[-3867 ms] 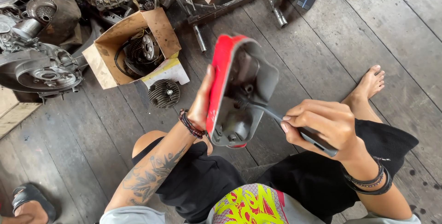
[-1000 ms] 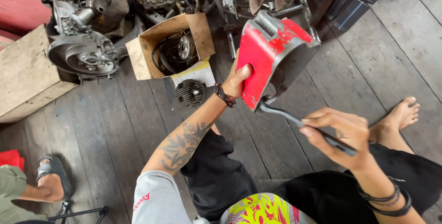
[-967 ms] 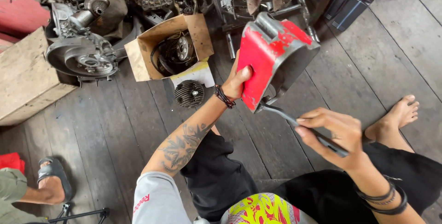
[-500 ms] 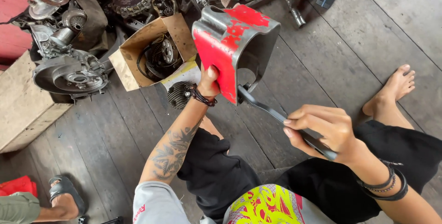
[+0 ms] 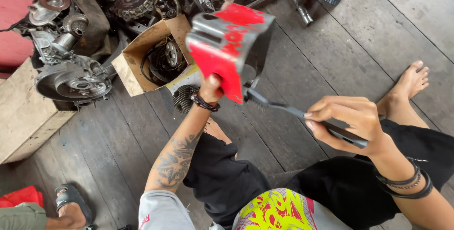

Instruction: Cleaning a red motorcycle engine cover using a brush and a cloth in a workshop.

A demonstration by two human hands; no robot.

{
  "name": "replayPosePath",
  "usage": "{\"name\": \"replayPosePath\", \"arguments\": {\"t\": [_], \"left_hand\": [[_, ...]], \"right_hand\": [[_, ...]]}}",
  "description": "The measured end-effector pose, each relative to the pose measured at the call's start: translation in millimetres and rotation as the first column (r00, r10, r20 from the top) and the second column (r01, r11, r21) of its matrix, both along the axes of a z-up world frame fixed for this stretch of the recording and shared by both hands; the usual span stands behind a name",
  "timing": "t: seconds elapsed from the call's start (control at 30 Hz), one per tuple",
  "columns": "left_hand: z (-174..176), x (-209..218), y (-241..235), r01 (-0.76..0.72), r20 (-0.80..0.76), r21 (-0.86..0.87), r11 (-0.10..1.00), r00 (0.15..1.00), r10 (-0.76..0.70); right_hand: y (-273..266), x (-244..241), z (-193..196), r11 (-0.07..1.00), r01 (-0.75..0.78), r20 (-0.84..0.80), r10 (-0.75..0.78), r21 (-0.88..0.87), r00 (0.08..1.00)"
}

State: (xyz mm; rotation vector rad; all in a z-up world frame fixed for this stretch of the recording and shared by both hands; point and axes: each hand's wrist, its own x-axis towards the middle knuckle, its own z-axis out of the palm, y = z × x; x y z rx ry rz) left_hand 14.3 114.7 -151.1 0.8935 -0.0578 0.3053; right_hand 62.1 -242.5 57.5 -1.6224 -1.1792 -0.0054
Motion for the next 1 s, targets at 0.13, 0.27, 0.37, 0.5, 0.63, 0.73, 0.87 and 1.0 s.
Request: {"name": "replayPosePath", "arguments": {"t": [0.13, 0.27, 0.37, 0.5, 0.63, 0.73, 0.87, 1.0], "left_hand": [[-13.6, -2.7, 12.9, 0.023, -0.031, -0.114, 0.993, 0.999, -0.027], [36.0, 1.5, -15.9, -0.186, -0.099, 0.124, 0.975, 0.975, 0.199], [57.8, 5.8, -22.7, -0.291, -0.020, 0.446, 0.846, 0.942, 0.334], [67.9, 3.4, -38.8, -0.292, -0.040, 0.548, 0.784, 0.927, 0.374], [91.5, 0.1, -52.4, -0.211, -0.137, 0.383, 0.899, 0.950, 0.281], [149.5, 2.4, -75.8, -0.163, -0.274, 0.546, 0.822, 0.892, 0.359], [208.5, 8.9, -99.1, -0.012, -0.525, 0.555, 0.832, 0.770, 0.362], [205.9, 11.9, -97.1, -0.021, -0.602, 0.463, 0.886, 0.726, 0.332]], "right_hand": [[-7.5, 7.4, -13.5, 0.991, 0.132, 0.221, -0.126, -0.011, 0.967], [0.0, 3.2, -20.2, 0.992, 0.125, 0.387, -0.122, 0.018, 0.914], [14.5, -2.0, -11.3, 0.997, 0.072, 0.416, -0.068, 0.007, 0.907], [12.7, 3.5, -0.9, 0.996, -0.024, 0.226, 0.004, 0.086, 0.974], [5.3, 6.8, -19.0, 0.991, 0.093, 0.232, -0.114, 0.101, 0.966], [10.6, 4.4, -24.4, 0.978, 0.144, 0.398, -0.193, 0.151, 0.897], [21.5, -4.3, -10.4, 0.998, 0.009, 0.314, -0.029, 0.067, 0.949], [14.3, 6.2, -27.4, 0.989, 0.104, 0.407, -0.138, 0.107, 0.903]]}}
